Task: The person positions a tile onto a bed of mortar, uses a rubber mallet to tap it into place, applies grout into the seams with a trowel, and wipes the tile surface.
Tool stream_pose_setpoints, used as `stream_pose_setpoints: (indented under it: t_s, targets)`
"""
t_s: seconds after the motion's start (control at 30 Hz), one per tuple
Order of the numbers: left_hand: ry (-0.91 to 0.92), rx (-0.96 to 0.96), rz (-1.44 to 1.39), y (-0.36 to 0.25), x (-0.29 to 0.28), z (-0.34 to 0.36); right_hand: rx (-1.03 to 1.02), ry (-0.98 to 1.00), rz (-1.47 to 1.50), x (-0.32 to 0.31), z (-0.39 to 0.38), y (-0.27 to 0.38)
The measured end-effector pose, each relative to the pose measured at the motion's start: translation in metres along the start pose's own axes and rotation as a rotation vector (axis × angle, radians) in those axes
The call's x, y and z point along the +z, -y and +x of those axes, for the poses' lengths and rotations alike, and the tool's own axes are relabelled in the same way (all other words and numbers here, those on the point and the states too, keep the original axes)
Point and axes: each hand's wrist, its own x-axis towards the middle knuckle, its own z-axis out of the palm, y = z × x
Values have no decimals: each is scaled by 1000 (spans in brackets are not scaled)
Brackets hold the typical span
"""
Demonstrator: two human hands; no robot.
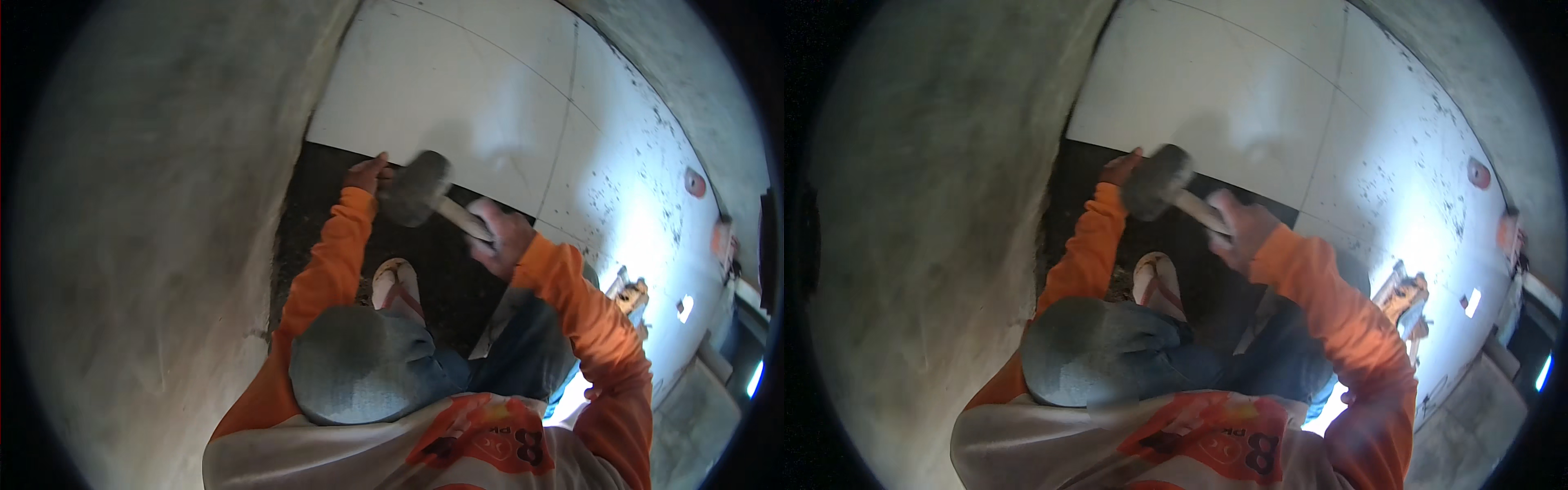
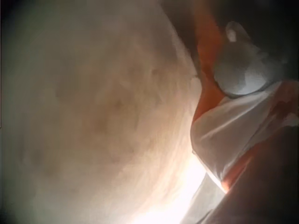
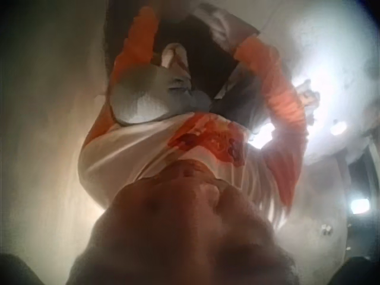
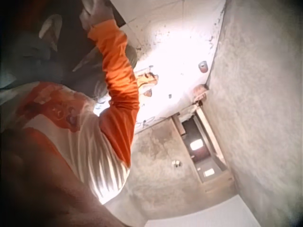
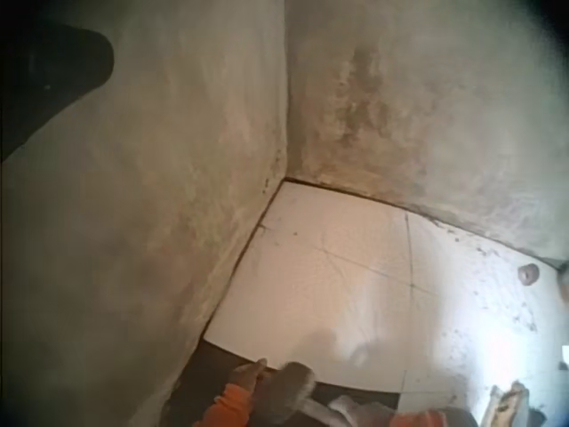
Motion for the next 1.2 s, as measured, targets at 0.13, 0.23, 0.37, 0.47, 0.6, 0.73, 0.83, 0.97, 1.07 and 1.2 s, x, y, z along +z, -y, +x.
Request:
stream_pose_setpoints:
  t_s: [0.13, 0.23, 0.37, 0.47, 0.6, 0.73, 0.83, 0.97, 1.07, 1.2]
  targets:
    - [65, -50, 130, 17, -8, 35, 34, 95, -156, 21, 12, -18]
    - [13, -69, 222, -17, 26, -6, 289, 138, -234, 28, 5, -16]
    - [94, -124, 226, -28, 20, -12, 74, 83, -104, 48, -15, -9]
    - [37, -168, 171, -28, 24, -13, 79, 38, -204, 57, -23, -23]
    - [-36, -135, 79, -22, 21, -10, 327, 108, -292, 45, -29, -36]
    - [-31, -106, 78, -21, 20, -8, 329, 82, -235, 47, -37, -37]
    - [-32, -109, 81, -22, 18, -8, 274, 110, -239, 39, -40, -46]
    - [-18, -111, 44, -20, 25, -3, 447, 189, -349, 18, -55, -73]
    - [-30, -98, 75, -13, 20, -1, 182, 101, -303, 54, -61, -58]
    - [-44, -86, 76, -14, 24, 0, 105, 177, -271, 33, -60, -52]
